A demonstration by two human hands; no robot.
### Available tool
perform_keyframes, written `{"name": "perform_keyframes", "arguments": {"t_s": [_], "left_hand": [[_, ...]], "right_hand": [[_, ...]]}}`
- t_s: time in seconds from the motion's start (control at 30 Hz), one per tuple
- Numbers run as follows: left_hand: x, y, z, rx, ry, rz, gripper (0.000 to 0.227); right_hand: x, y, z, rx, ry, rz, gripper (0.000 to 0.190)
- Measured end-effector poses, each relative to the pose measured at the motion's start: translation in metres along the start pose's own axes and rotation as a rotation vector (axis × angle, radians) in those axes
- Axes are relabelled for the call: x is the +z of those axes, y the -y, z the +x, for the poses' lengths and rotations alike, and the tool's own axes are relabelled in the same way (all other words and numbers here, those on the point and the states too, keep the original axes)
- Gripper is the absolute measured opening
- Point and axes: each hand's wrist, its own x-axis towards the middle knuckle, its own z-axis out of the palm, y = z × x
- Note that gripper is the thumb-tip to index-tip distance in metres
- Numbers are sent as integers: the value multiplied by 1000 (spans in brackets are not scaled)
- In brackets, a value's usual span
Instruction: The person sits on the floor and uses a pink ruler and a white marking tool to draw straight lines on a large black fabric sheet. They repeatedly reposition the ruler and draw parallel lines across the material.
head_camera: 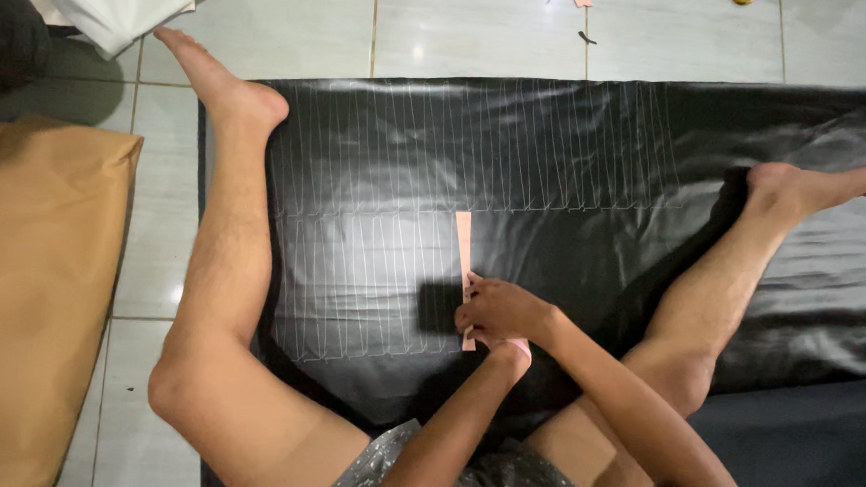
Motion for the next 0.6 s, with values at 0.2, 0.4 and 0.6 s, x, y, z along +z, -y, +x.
{"name": "perform_keyframes", "arguments": {"t_s": [0.2, 0.4, 0.6], "left_hand": [[46, 34, -12, -201, -199, -1216, 97], [103, 47, -1, -413, -556, -1630, 113], [154, 73, -35, -70, -392, -1745, 132]], "right_hand": [[-48, -52, 10, 139, -445, -167, 20], [-74, -58, 24, 291, -859, 144, 15], [-38, -50, 9, 473, -950, 236, 16]]}}
